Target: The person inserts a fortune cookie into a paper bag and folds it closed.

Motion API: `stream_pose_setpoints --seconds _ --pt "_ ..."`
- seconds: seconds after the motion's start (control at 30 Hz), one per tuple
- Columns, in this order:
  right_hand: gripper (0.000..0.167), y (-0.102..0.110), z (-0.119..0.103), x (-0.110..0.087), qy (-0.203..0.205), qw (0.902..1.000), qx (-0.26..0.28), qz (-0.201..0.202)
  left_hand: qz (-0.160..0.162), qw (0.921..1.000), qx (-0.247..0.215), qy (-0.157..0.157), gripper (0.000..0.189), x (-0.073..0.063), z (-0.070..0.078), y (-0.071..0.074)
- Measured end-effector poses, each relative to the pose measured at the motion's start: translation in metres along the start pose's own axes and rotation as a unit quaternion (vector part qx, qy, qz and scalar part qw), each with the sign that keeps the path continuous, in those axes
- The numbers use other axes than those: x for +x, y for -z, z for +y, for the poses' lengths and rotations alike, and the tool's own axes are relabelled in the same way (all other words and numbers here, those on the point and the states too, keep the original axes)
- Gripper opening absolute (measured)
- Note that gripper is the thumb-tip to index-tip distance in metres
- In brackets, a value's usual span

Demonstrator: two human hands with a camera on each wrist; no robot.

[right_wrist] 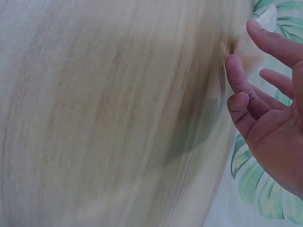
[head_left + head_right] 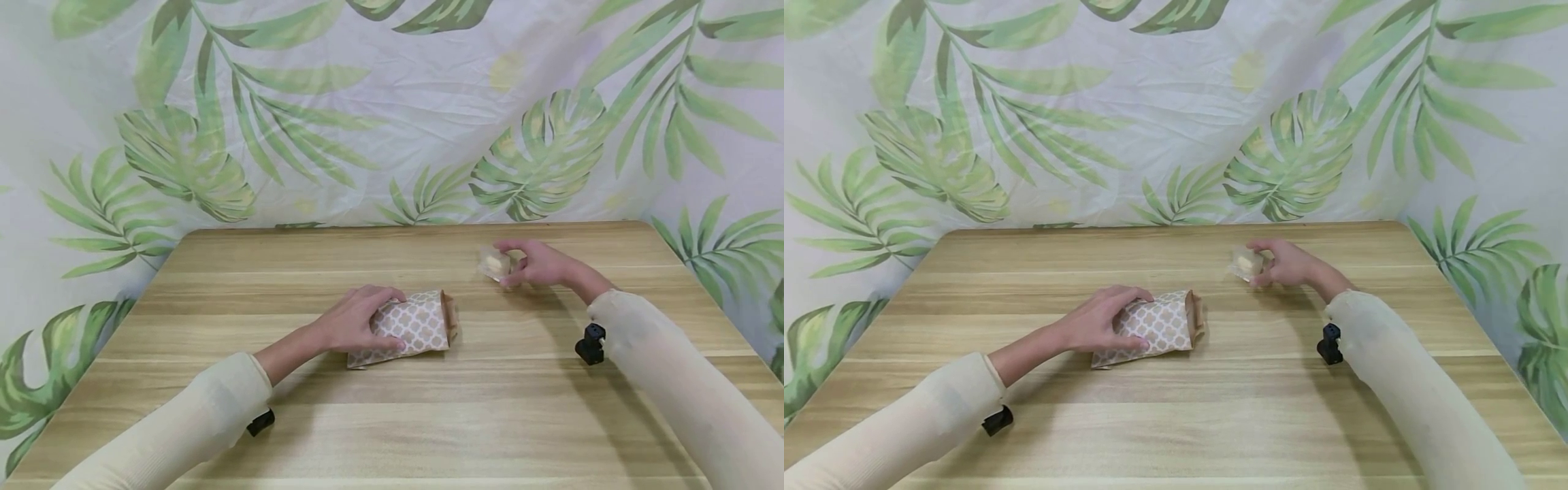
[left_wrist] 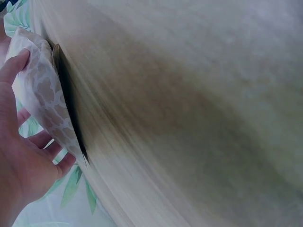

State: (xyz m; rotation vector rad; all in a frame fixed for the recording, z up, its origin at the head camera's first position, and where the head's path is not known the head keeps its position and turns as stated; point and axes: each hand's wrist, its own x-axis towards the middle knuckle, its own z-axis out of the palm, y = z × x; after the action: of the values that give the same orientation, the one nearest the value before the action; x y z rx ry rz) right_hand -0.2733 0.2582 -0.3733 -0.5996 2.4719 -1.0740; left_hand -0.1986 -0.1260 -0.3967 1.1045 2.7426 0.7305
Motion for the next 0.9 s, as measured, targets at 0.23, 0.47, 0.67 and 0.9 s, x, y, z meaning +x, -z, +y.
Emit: stream_pose_setpoints --seconds 0.23,0.47,0.67,0.9 --pt "0.091 -0.0015 -0.0010 0.0037 0.005 0.9999 0.011 0.001 -0.005 1.0000 -0.002 -0.006 0.068 0.0030 -0.0020 0.0008" --pt "0.090 -0.0024 0.0008 0.0049 0.003 0.9989 -0.045 0.015 -0.007 0.9999 -0.006 -0.011 0.069 0.0038 -0.0027 0.0001" --pt "0.085 -0.0030 0.0059 0.0040 0.002 0.9969 -0.071 0.034 -0.008 0.9999 -0.009 -0.008 0.069 0.0037 -0.0022 -0.0004" --pt "0.082 -0.0074 0.0087 0.0048 0.016 0.9949 -0.084 0.054 -0.003 0.9999 -0.006 -0.011 0.068 0.0034 -0.0025 -0.0006"
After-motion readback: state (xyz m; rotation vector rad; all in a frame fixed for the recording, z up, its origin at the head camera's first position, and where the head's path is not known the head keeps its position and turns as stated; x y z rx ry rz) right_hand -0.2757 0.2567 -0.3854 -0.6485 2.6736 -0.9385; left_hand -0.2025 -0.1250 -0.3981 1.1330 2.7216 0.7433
